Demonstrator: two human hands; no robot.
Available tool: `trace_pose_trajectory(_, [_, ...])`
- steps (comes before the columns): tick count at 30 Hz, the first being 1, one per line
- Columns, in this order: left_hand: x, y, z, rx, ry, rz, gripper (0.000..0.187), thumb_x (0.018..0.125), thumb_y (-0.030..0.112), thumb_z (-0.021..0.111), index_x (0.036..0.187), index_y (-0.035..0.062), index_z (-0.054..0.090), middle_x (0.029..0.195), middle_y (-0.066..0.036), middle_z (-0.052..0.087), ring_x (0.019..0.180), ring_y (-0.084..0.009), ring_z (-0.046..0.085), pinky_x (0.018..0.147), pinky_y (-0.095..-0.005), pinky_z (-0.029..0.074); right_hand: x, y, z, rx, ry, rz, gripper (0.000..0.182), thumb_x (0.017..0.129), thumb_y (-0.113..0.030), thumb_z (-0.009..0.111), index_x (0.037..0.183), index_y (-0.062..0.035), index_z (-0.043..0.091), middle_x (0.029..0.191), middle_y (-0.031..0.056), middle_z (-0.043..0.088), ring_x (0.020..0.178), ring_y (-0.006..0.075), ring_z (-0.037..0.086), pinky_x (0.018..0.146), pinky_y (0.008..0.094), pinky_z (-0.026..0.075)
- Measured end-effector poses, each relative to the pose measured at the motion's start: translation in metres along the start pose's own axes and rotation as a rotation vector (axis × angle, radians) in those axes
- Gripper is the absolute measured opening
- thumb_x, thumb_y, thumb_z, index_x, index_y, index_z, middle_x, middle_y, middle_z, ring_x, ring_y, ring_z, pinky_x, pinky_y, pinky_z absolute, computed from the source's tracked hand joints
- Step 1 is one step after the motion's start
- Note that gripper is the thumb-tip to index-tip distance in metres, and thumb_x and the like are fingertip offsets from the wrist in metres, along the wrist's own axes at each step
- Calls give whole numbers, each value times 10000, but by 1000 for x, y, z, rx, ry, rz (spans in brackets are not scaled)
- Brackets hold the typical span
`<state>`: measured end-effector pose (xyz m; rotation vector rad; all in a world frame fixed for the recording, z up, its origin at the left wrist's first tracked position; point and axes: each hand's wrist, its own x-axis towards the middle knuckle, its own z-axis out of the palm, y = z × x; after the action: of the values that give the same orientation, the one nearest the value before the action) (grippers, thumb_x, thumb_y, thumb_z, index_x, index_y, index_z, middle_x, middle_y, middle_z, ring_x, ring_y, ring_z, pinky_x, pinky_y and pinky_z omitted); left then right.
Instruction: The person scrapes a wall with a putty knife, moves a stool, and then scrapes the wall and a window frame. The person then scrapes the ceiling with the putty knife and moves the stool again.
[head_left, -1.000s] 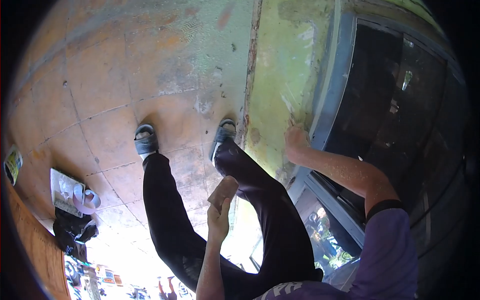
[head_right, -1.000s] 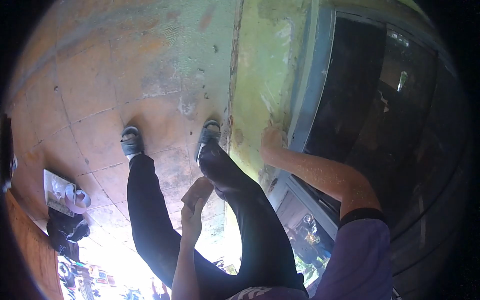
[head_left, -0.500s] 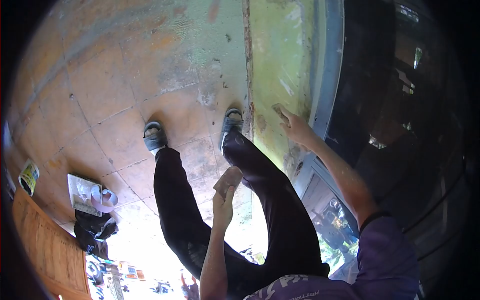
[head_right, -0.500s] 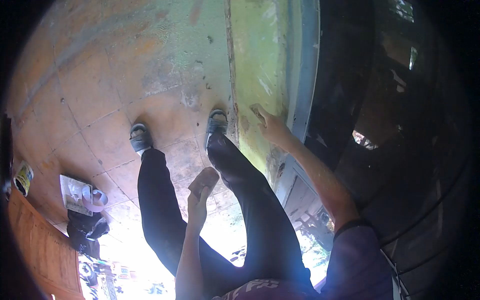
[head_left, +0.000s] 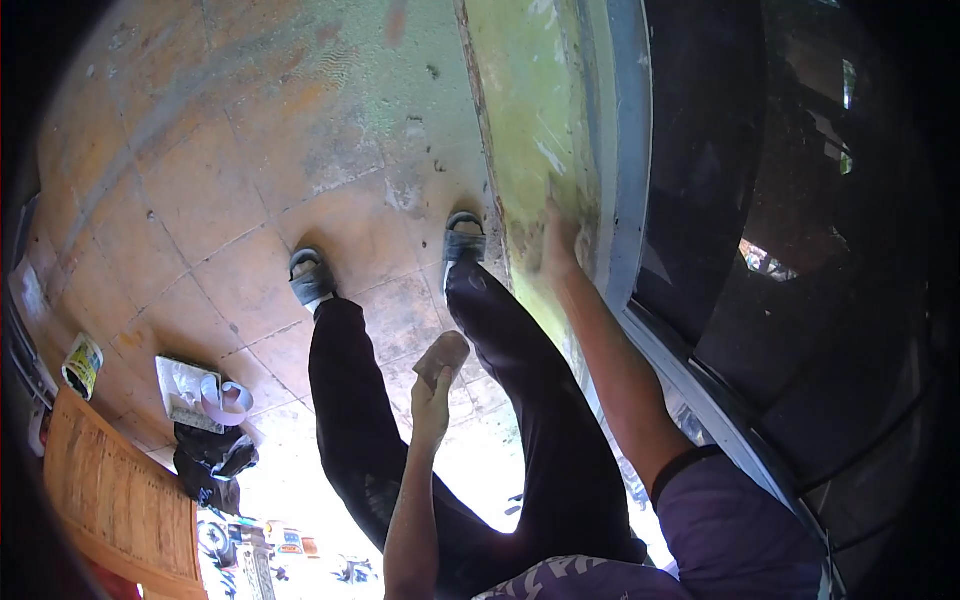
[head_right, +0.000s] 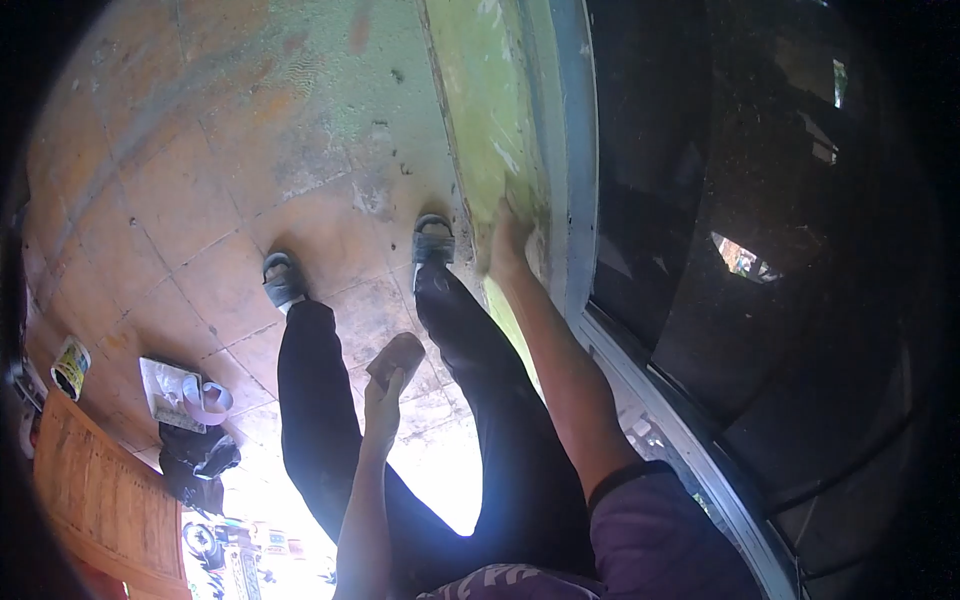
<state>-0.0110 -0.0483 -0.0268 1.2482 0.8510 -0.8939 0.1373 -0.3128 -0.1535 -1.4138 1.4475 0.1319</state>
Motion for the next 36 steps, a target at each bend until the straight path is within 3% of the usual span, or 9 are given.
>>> trace_pose_trajectory(2, [-1,0,2,28,-3,-20,420,977,214,546,1302,-51,513,1235,-184,607,1154,-255,568,1012,-342,403,38,31,15,38,77,-48,479,942,-215,564,1323,65,492,1291,138,547,1085,222,547,887,347,461])
trace_pose_trajectory(9, [-3,-4,0,28,-71,-82,445,977,210,552,1353,-13,470,1270,-132,577,1203,-211,522,1036,-318,370,-58,-14,10,-10,21,-208,440,988,-130,456,1364,98,462,1300,186,558,1118,217,552,937,324,439])
trace_pose_trajectory(12, [-3,-5,-1,-13,-15,12,407,976,178,542,1302,-62,506,1252,-188,594,1165,-257,563,1018,-343,400,-12,5,34,-136,101,-706,391,1006,-163,460,1353,6,521,927,47,515,728,127,495,619,260,424])
trace_pose_trajectory(16, [-6,-3,-7,37,-9,-36,407,979,186,543,1301,-62,507,1256,-186,593,1168,-259,561,1018,-339,401,-30,-10,39,55,57,-214,405,1010,-156,473,1336,82,499,1229,145,577,988,183,582,753,275,497])
trace_pose_trajectory(21, [-9,-2,-7,7,-14,-28,409,980,190,547,1302,-59,504,1243,-192,604,1161,-255,569,1017,-334,404,-53,-22,-1,-108,61,-82,393,1002,-200,522,1302,53,552,1061,94,625,787,124,558,648,268,466])
trace_pose_trajectory(24, [-9,-7,-7,-42,-15,-15,410,982,194,546,1300,-61,505,1248,-196,602,1162,-257,570,1020,-337,402,-5,-4,27,-101,77,-396,405,1005,-215,503,1292,66,556,1032,102,645,856,141,591,706,301,490])
trace_pose_trajectory(28, [-12,-3,-10,23,-29,-25,416,981,198,541,1316,-46,497,1253,-178,595,1170,-245,558,1025,-335,393,-11,3,32,-95,73,-314,424,1010,-218,483,1326,61,519,1185,144,617,1062,168,588,790,301,513])
trace_pose_trajectory(31, [-11,1,-9,15,-35,-33,421,981,197,539,1332,-30,489,1262,-160,585,1189,-232,540,1036,-331,380,-53,-16,10,127,28,-167,427,1007,-200,480,1357,44,489,1220,152,599,1080,185,595,774,305,527])
trace_pose_trajectory(36, [-13,-3,-7,-35,-12,4,407,983,186,535,1308,-58,502,1233,-186,606,1171,-254,561,1017,-339,400,-31,-36,58,-8,177,36,421,998,-159,489,1387,0,463,1332,155,523,1107,210,589,767,317,542])
